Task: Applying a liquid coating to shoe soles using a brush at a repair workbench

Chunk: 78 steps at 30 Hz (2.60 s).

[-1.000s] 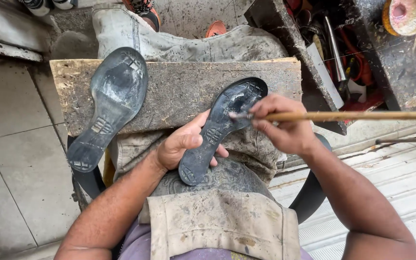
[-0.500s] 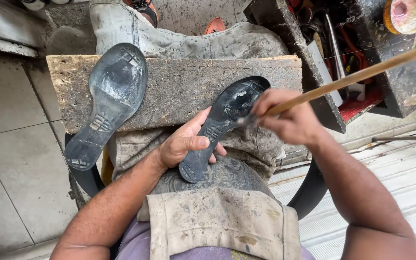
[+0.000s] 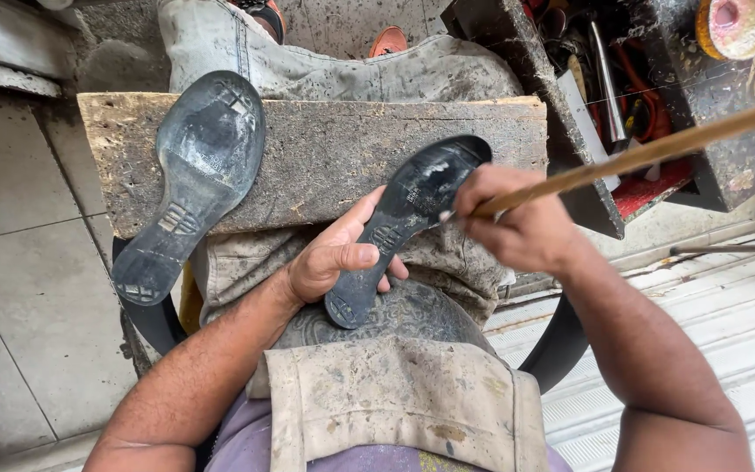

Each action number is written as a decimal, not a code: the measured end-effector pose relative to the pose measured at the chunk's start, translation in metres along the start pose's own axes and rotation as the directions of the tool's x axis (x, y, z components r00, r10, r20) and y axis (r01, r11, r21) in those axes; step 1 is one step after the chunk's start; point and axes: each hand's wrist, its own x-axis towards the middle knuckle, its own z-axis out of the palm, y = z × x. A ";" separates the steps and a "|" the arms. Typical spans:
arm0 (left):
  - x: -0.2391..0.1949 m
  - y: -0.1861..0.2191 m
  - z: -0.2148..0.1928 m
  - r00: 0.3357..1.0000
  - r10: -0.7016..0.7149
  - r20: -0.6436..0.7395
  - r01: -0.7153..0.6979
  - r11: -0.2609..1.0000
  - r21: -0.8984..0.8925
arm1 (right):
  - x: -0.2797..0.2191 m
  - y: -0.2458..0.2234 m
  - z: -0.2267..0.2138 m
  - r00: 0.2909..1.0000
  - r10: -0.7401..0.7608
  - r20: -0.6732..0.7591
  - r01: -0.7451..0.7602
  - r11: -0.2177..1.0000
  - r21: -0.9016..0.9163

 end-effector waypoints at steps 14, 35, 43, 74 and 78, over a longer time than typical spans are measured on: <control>-0.004 -0.009 -0.004 1.000 0.012 -0.004 -0.012 0.999 -0.043 | 0.000 -0.016 -0.009 0.937 0.243 -0.252 -0.267 0.961 -0.068; -0.003 -0.008 -0.004 0.999 0.000 0.034 0.003 0.996 -0.094 | -0.002 0.009 -0.008 0.923 0.103 -0.371 -0.218 0.935 -0.281; 0.000 -0.016 -0.012 0.999 0.012 0.033 -0.010 0.997 -0.077 | 0.008 0.034 0.017 0.934 -0.304 -0.189 0.242 0.925 -0.295; 0.000 -0.011 -0.008 1.000 -0.005 0.014 0.006 0.999 -0.050 | 0.028 0.016 0.016 0.946 -0.032 -0.322 0.092 0.981 0.173; -0.001 -0.015 -0.008 1.000 0.004 0.020 -0.002 0.997 -0.074 | 0.019 0.061 -0.015 0.896 -0.079 -0.438 0.133 0.987 0.092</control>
